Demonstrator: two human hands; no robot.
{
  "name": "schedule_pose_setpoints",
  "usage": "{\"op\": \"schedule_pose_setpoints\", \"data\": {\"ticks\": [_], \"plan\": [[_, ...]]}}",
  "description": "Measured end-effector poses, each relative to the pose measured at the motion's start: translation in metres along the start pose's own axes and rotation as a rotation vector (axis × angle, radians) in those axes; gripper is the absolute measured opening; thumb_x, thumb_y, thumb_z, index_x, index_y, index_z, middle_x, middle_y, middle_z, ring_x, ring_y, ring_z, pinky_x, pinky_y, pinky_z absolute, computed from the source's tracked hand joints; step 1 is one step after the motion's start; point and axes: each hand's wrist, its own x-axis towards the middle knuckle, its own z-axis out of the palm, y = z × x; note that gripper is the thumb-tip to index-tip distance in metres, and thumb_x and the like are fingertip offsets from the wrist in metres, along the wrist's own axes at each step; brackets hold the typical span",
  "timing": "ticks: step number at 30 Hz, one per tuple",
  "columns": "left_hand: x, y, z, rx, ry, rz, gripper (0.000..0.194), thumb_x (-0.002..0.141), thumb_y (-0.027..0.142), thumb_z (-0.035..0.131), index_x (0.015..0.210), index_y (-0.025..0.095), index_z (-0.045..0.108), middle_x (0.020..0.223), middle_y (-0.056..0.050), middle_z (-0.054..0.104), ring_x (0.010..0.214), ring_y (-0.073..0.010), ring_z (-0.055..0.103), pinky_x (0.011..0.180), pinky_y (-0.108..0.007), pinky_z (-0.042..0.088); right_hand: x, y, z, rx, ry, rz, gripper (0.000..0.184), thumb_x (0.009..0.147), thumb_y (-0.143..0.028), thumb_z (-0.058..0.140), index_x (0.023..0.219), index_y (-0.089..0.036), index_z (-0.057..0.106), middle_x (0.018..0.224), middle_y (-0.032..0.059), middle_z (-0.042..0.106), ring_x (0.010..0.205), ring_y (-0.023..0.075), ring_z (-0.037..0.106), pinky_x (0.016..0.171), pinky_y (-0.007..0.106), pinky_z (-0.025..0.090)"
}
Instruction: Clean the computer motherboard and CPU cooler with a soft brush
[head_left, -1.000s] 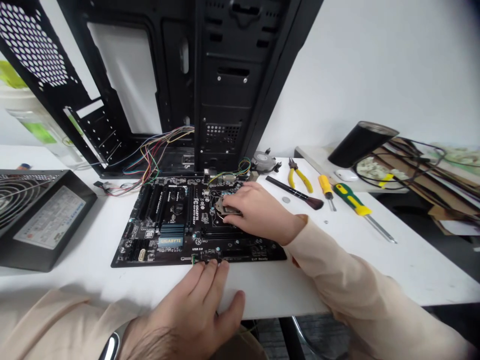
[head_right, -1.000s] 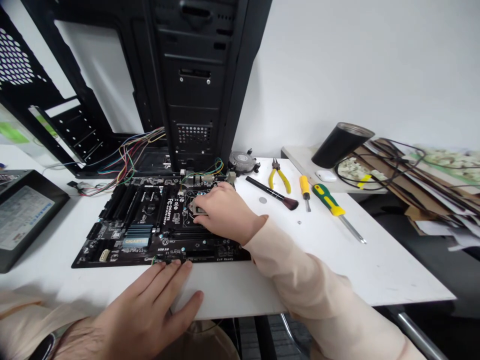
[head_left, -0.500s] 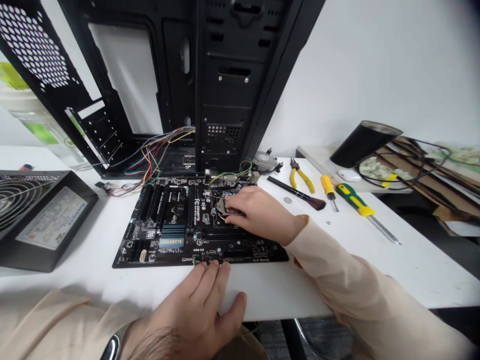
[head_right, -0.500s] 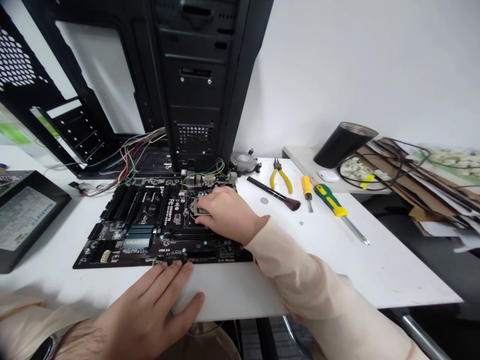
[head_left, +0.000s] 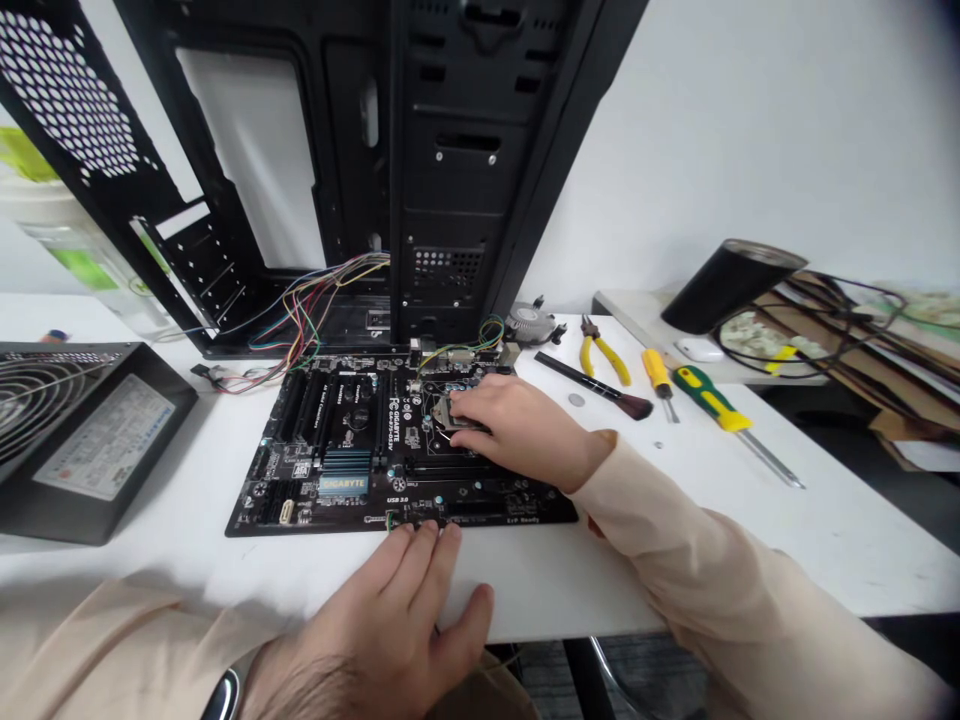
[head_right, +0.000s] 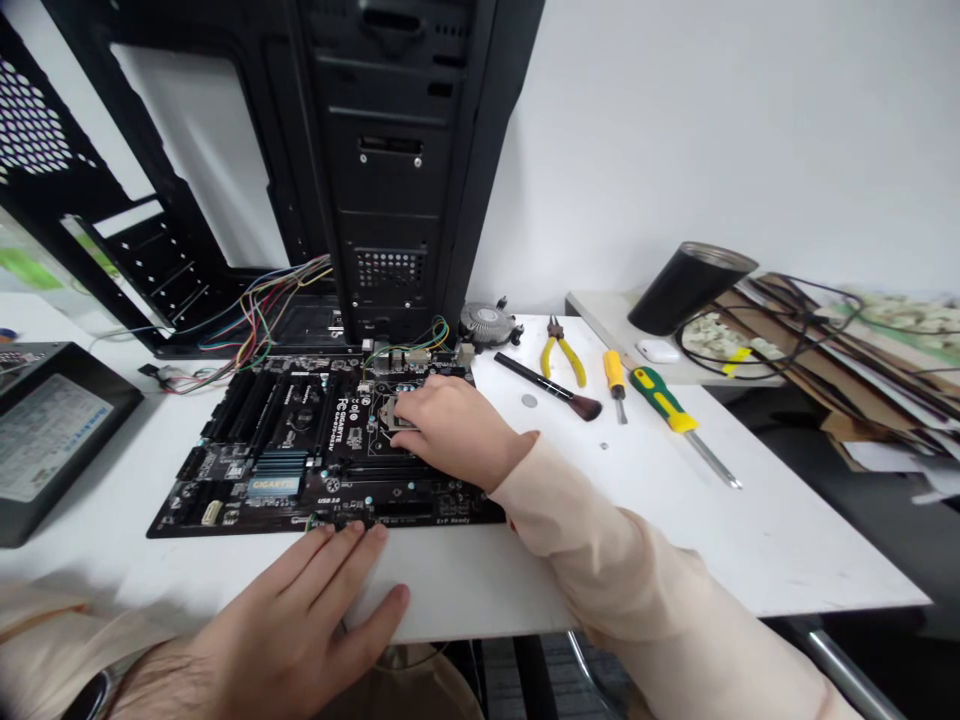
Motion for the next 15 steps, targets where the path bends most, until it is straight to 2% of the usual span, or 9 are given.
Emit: {"op": "schedule_pose_setpoints", "data": {"ticks": [6,10,15], "plan": [[-0.0025,-0.0003,0.0011,0.005,0.006,0.004,0.029,0.094,0.029,0.046,0.121,0.017,0.048,0.112,-0.016,0.069,0.102,-0.0286,0.064,0.102,-0.047,0.032,-0.0008,0.0012,0.0027,-0.009,0.050,-0.034,0.017,0.089,-0.031,0.063,0.092,-0.015,0.069,0.101,0.0091,0.074,0.092,0.0238,0.065,0.085,0.036,0.048],[-0.0040,0.0002,0.0022,0.022,-0.011,0.011,0.031,0.094,0.031,0.046,0.123,0.018,0.047,0.115,-0.017,0.066,0.104,-0.0286,0.063,0.102,-0.047,0.032,-0.0002,0.0015,0.0034,-0.011,0.041,-0.033,0.017,0.089,-0.030,0.064,0.092,-0.015,0.069,0.102,0.0096,0.074,0.092,0.0243,0.065,0.085,0.037,0.049],[-0.0014,-0.0004,0.0006,0.004,0.004,0.005,0.027,0.095,0.026,0.044,0.120,0.017,0.049,0.110,-0.015,0.069,0.100,-0.0285,0.066,0.101,-0.047,0.032,0.0002,0.0007,0.0028,-0.010,0.019,-0.020,0.018,0.089,-0.031,0.063,0.093,-0.014,0.069,0.105,0.0099,0.074,0.094,0.0255,0.065,0.086,0.038,0.049]]}}
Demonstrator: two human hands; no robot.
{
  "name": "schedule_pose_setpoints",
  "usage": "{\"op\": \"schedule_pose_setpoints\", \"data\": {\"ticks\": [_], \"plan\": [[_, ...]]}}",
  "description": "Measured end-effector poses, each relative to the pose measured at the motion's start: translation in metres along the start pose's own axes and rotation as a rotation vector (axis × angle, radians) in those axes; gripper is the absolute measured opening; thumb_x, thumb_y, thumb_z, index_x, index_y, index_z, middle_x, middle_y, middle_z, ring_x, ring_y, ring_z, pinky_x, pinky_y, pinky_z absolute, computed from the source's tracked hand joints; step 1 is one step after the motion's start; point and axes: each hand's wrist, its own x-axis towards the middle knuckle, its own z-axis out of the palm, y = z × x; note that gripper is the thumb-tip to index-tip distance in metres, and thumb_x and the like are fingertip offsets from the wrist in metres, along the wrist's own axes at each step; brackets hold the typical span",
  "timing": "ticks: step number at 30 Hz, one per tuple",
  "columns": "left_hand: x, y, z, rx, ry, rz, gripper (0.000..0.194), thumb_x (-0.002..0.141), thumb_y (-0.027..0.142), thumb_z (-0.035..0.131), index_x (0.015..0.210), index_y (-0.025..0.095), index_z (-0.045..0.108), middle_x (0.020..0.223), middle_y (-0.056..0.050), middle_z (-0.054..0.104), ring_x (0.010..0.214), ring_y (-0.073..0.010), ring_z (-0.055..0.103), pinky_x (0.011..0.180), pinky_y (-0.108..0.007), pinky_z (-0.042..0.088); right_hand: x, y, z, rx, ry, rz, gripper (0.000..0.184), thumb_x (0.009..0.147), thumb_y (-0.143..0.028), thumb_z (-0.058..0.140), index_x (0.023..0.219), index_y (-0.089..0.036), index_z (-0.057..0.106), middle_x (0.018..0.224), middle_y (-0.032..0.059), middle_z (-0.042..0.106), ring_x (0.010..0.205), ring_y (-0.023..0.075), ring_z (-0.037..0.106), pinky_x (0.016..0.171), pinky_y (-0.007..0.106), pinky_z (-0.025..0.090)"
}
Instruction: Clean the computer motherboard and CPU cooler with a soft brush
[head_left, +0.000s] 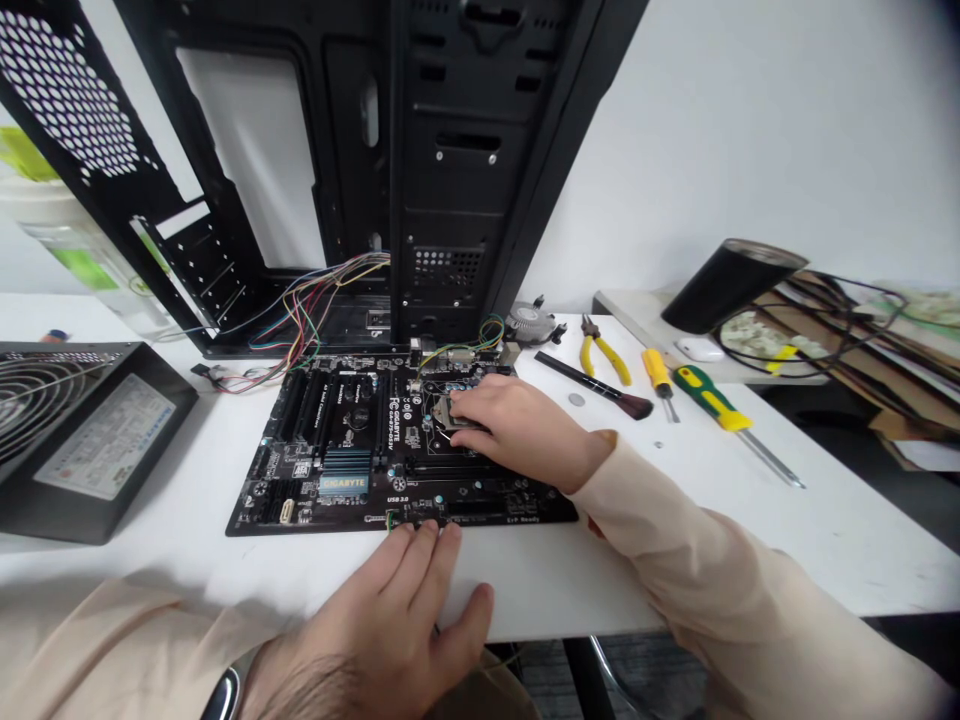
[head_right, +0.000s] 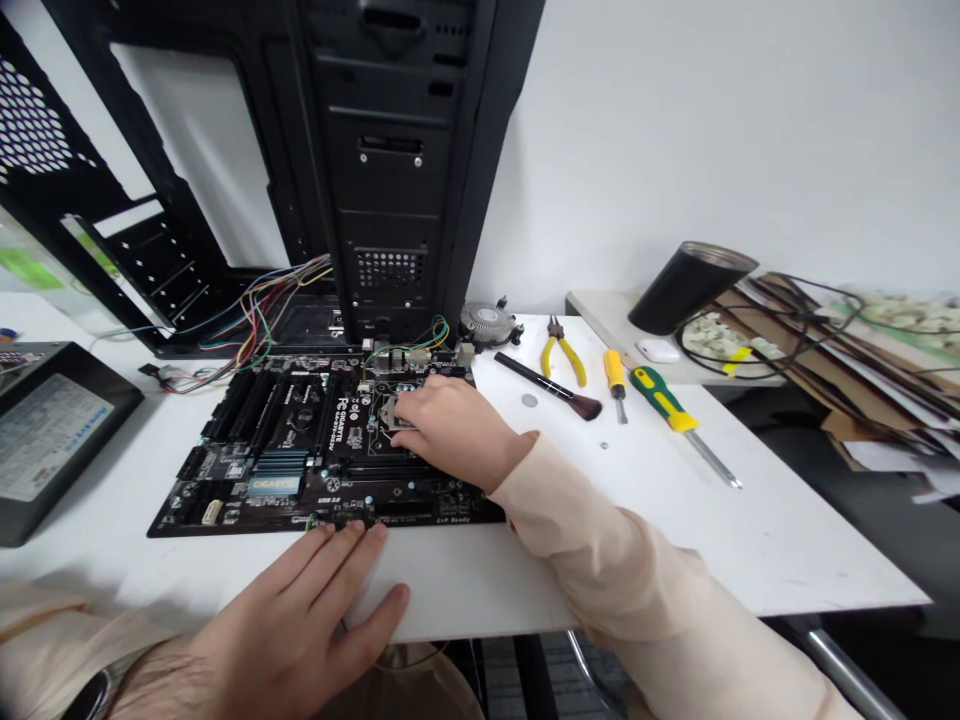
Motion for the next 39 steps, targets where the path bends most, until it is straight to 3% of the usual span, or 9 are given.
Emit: {"op": "schedule_pose_setpoints", "data": {"ticks": [17,39], "plan": [[0.008,-0.007,-0.013,-0.010,-0.068,0.028,0.023,0.097,0.022,0.039,0.116,0.018,0.051,0.108,-0.012,0.073,0.096,-0.0269,0.069,0.097,-0.044,0.033,0.000,-0.003,-0.004,0.009,-0.032,0.025,0.018,0.090,-0.030,0.063,0.094,-0.014,0.069,0.107,0.0108,0.073,0.097,0.0260,0.065,0.089,0.040,0.049],[0.008,-0.005,-0.010,-0.017,-0.047,0.008,0.022,0.098,0.021,0.038,0.115,0.018,0.051,0.107,-0.013,0.073,0.093,-0.0269,0.070,0.098,-0.044,0.032,0.000,0.001,0.001,-0.011,0.007,-0.015,0.016,0.089,-0.030,0.064,0.092,-0.015,0.069,0.104,0.0090,0.073,0.093,0.0240,0.064,0.084,0.037,0.049]]}}
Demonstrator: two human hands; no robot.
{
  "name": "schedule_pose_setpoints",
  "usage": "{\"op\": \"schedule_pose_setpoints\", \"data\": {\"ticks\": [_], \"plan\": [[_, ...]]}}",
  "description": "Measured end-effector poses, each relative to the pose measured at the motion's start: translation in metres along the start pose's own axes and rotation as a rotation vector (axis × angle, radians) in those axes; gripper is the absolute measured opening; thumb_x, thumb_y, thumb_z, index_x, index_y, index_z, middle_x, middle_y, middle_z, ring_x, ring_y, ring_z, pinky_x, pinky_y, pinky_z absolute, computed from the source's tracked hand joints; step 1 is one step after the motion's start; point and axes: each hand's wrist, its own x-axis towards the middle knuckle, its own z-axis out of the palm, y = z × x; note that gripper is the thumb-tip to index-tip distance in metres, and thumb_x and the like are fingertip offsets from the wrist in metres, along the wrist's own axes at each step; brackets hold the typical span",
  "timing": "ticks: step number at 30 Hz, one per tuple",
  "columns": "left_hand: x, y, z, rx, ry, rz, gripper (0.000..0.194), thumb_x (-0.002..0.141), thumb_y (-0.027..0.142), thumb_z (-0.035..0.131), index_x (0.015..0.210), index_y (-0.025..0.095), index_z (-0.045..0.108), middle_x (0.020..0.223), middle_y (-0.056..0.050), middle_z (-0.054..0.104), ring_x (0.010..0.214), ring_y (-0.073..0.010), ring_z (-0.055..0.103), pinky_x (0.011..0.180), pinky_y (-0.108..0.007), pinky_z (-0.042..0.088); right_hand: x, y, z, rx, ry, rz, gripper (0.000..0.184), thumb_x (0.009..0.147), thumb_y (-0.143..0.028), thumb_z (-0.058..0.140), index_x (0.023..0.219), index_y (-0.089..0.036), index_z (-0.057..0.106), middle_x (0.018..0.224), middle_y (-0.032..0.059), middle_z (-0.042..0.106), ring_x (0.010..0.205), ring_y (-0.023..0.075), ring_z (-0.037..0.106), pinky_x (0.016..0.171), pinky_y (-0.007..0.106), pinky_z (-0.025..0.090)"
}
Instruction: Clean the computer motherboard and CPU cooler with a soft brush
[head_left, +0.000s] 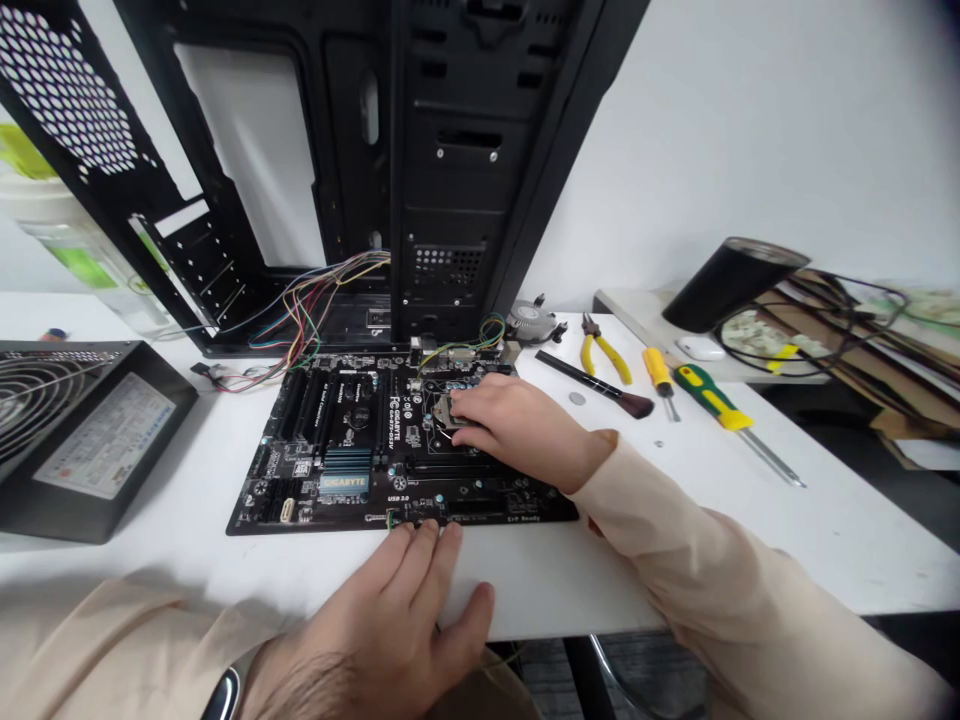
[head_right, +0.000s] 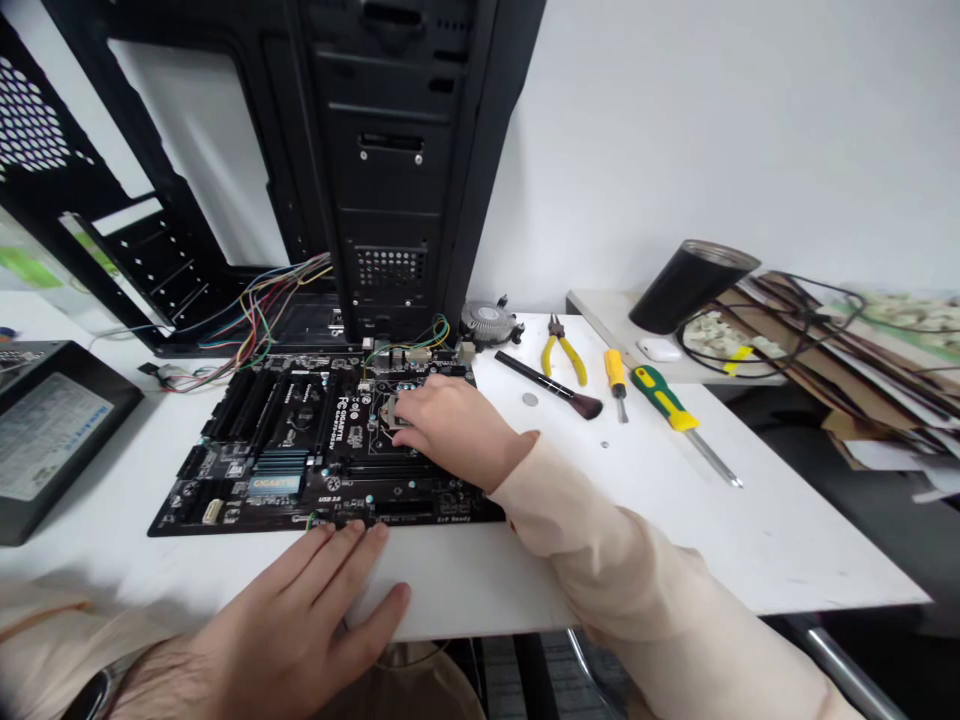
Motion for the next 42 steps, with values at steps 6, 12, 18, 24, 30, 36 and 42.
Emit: {"op": "schedule_pose_setpoints", "data": {"ticks": [6,12,18,24,30,36,42], "plan": [[-0.005,0.003,0.006,0.003,0.026,-0.009,0.026,0.096,0.024,0.039,0.119,0.018,0.049,0.110,-0.014,0.071,0.097,-0.0280,0.067,0.099,-0.046,0.032,0.000,0.000,0.001,-0.012,0.013,-0.009,0.015,0.089,-0.030,0.064,0.092,-0.016,0.069,0.104,0.0092,0.073,0.091,0.0231,0.064,0.084,0.037,0.049],[-0.006,0.002,0.004,0.025,-0.012,0.013,0.029,0.095,0.028,0.046,0.122,0.017,0.047,0.114,-0.016,0.068,0.101,-0.0278,0.065,0.100,-0.045,0.033,0.000,0.000,-0.001,-0.013,-0.009,0.003,0.016,0.089,-0.030,0.063,0.092,-0.015,0.069,0.104,0.0088,0.073,0.093,0.0238,0.065,0.085,0.037,0.050],[-0.002,-0.001,-0.002,0.010,-0.037,0.031,0.025,0.097,0.026,0.043,0.120,0.017,0.049,0.111,-0.015,0.070,0.099,-0.0277,0.066,0.098,-0.044,0.034,0.000,0.000,-0.001,0.019,0.010,0.005,0.015,0.088,-0.030,0.065,0.091,-0.016,0.069,0.103,0.0097,0.073,0.092,0.0234,0.064,0.084,0.037,0.049],[0.001,-0.002,-0.005,0.008,-0.036,0.016,0.023,0.097,0.023,0.041,0.118,0.018,0.050,0.109,-0.012,0.073,0.096,-0.0262,0.069,0.096,-0.042,0.035,0.000,0.000,-0.001,0.005,-0.004,0.004,0.016,0.089,-0.030,0.064,0.092,-0.015,0.069,0.104,0.0097,0.073,0.093,0.0242,0.064,0.085,0.038,0.049],[0.000,-0.002,-0.006,0.002,-0.047,0.019,0.023,0.097,0.023,0.041,0.118,0.018,0.050,0.110,-0.013,0.072,0.096,-0.0272,0.069,0.096,-0.043,0.034,0.000,0.000,0.000,0.009,0.005,0.003,0.016,0.089,-0.031,0.063,0.091,-0.016,0.069,0.102,0.0096,0.073,0.091,0.0234,0.064,0.083,0.037,0.049],[-0.003,0.000,0.002,-0.015,0.003,0.000,0.025,0.095,0.024,0.045,0.118,0.018,0.051,0.110,-0.015,0.071,0.098,-0.0275,0.068,0.105,-0.047,0.028,-0.002,0.004,0.001,0.068,0.055,-0.032,0.015,0.088,-0.029,0.064,0.093,-0.017,0.070,0.104,0.0090,0.074,0.093,0.0234,0.066,0.085,0.037,0.050],[-0.006,0.002,0.006,-0.020,0.000,-0.006,0.029,0.094,0.027,0.047,0.121,0.018,0.049,0.112,-0.014,0.070,0.102,-0.0275,0.066,0.110,-0.049,0.023,-0.025,0.032,-0.038,0.141,0.423,0.264,0.020,0.090,-0.032,0.055,0.082,-0.021,0.070,0.083,0.0034,0.073,0.075,0.0173,0.065,0.075,0.031,0.049]]}}
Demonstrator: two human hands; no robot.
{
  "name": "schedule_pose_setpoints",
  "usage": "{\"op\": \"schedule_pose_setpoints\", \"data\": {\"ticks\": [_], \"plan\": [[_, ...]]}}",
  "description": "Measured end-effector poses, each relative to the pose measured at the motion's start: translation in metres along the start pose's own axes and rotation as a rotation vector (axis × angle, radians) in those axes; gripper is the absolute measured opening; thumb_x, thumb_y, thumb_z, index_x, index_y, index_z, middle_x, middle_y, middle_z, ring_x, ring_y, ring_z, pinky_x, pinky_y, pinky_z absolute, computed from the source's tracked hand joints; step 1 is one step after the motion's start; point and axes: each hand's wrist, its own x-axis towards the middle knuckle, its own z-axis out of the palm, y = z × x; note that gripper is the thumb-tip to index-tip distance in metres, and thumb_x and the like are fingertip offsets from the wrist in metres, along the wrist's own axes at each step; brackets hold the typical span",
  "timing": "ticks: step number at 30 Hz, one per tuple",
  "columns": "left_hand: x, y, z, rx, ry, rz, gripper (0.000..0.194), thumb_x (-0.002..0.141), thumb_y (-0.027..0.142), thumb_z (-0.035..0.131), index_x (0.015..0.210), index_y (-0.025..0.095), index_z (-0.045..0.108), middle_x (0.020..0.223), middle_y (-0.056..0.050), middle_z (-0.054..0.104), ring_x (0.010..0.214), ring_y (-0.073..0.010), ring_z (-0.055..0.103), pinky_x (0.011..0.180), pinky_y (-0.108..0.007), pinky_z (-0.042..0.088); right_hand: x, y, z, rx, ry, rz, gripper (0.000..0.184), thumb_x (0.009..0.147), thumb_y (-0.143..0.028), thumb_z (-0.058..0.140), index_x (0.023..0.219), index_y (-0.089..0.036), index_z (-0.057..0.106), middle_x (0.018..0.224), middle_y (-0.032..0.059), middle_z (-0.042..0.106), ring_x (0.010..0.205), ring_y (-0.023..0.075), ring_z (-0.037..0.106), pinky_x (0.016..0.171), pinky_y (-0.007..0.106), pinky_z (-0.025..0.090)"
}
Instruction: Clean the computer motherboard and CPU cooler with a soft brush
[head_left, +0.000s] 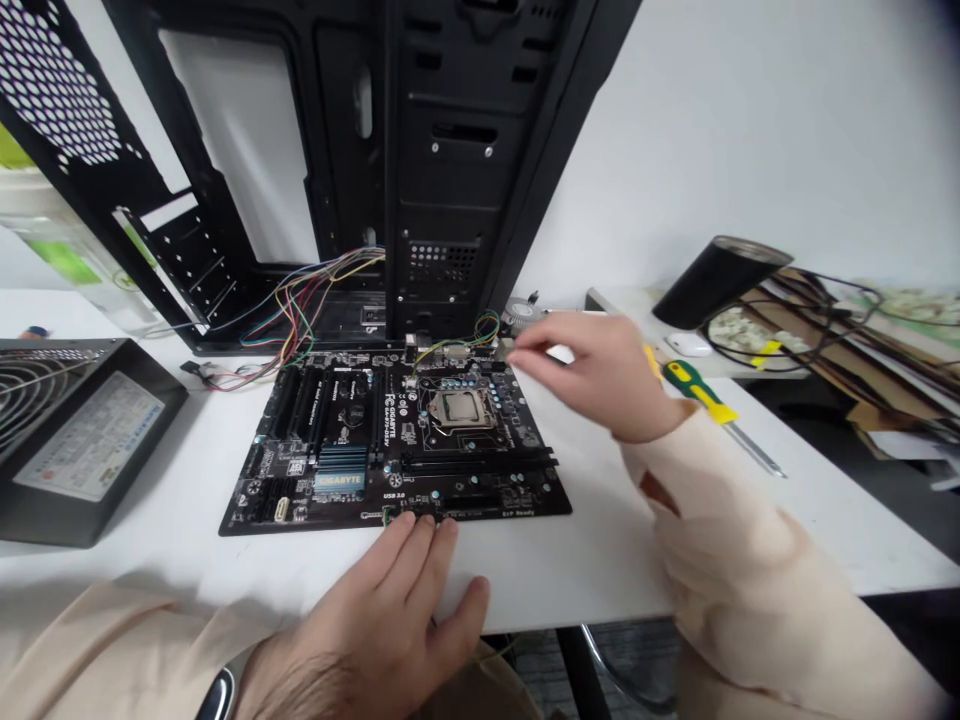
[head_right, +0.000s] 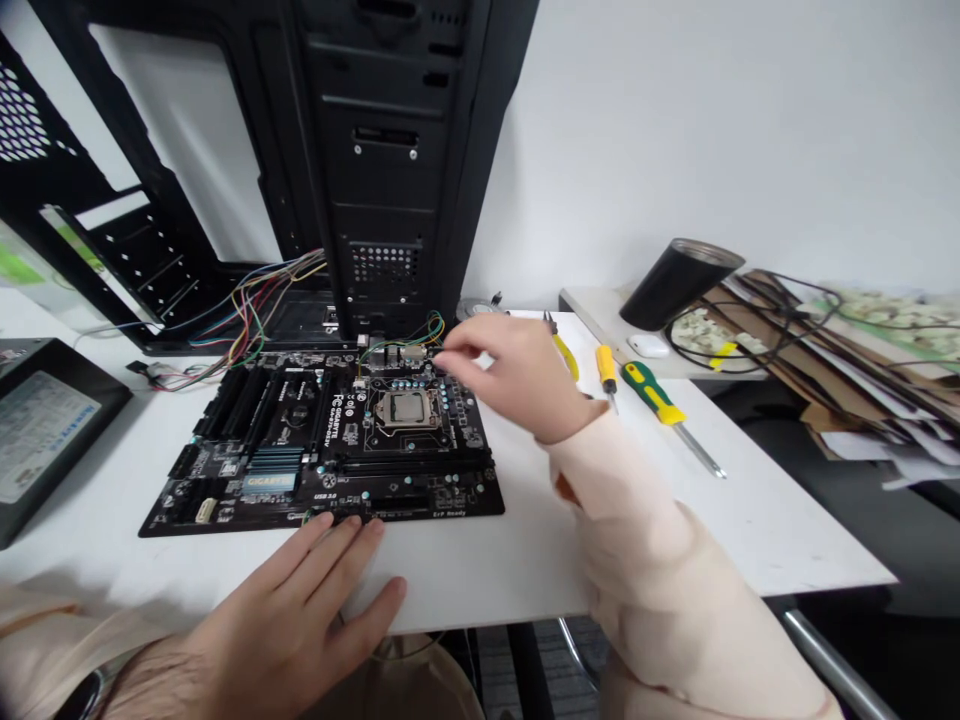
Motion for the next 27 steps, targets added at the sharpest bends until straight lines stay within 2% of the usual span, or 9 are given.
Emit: {"op": "schedule_pose_setpoints", "data": {"ticks": [2,4,9,13,16,21,27], "plan": [[0.000,0.000,-0.002,-0.006,-0.014,0.005,0.030,0.094,0.027,0.046,0.122,0.018,0.049,0.114,-0.015,0.070,0.103,-0.0279,0.065,0.111,-0.049,0.022,0.000,0.014,-0.016,-0.054,-0.050,0.164,0.021,0.087,-0.033,0.056,0.075,-0.022,0.068,0.071,0.0011,0.070,0.064,0.0153,0.061,0.067,0.029,0.046],[0.000,0.000,-0.004,-0.010,-0.032,0.013,0.030,0.094,0.028,0.045,0.123,0.018,0.048,0.115,-0.015,0.069,0.104,-0.0284,0.065,0.111,-0.049,0.020,-0.001,0.029,-0.024,-0.121,-0.203,0.277,0.019,0.084,-0.031,0.058,0.072,-0.022,0.068,0.066,0.0006,0.068,0.060,0.0145,0.059,0.062,0.028,0.044],[-0.002,0.001,-0.004,0.008,-0.089,0.008,0.033,0.094,0.029,0.046,0.126,0.018,0.044,0.117,-0.015,0.068,0.106,-0.0282,0.064,0.112,-0.049,0.020,-0.002,0.054,-0.017,-0.325,-0.609,0.553,0.018,0.079,-0.033,0.064,0.069,-0.020,0.070,0.076,0.0051,0.071,0.068,0.0178,0.061,0.060,0.029,0.041],[-0.002,0.001,-0.002,0.019,-0.058,0.015,0.032,0.094,0.028,0.045,0.125,0.018,0.044,0.115,-0.015,0.068,0.103,-0.0284,0.065,0.112,-0.050,0.019,0.002,0.052,-0.009,-0.400,-0.778,0.661,0.024,0.081,-0.039,0.063,0.076,-0.017,0.070,0.075,0.0076,0.070,0.065,0.0181,0.061,0.059,0.029,0.041],[-0.001,0.001,-0.003,0.020,-0.076,0.011,0.033,0.094,0.028,0.046,0.126,0.019,0.043,0.116,-0.014,0.068,0.105,-0.0284,0.064,0.112,-0.050,0.020,0.006,0.048,-0.007,-0.418,-0.819,0.687,0.021,0.083,-0.034,0.063,0.082,-0.016,0.071,0.074,0.0082,0.070,0.066,0.0176,0.062,0.057,0.028,0.040],[-0.001,0.000,-0.005,0.017,-0.079,0.015,0.032,0.094,0.027,0.045,0.125,0.018,0.045,0.116,-0.015,0.068,0.105,-0.0293,0.064,0.110,-0.050,0.022,0.006,0.050,-0.002,-0.420,-0.778,0.647,0.017,0.080,-0.031,0.066,0.087,-0.018,0.073,0.091,0.0093,0.072,0.080,0.0203,0.064,0.061,0.027,0.042],[0.002,-0.002,-0.008,0.026,-0.083,0.039,0.032,0.094,0.027,0.045,0.124,0.018,0.045,0.114,-0.014,0.069,0.102,-0.0283,0.065,0.107,-0.048,0.025,0.004,0.054,0.000,-0.391,-0.729,0.592,0.019,0.080,-0.030,0.065,0.090,-0.017,0.074,0.097,0.0100,0.072,0.090,0.0235,0.065,0.069,0.029,0.046]]}}
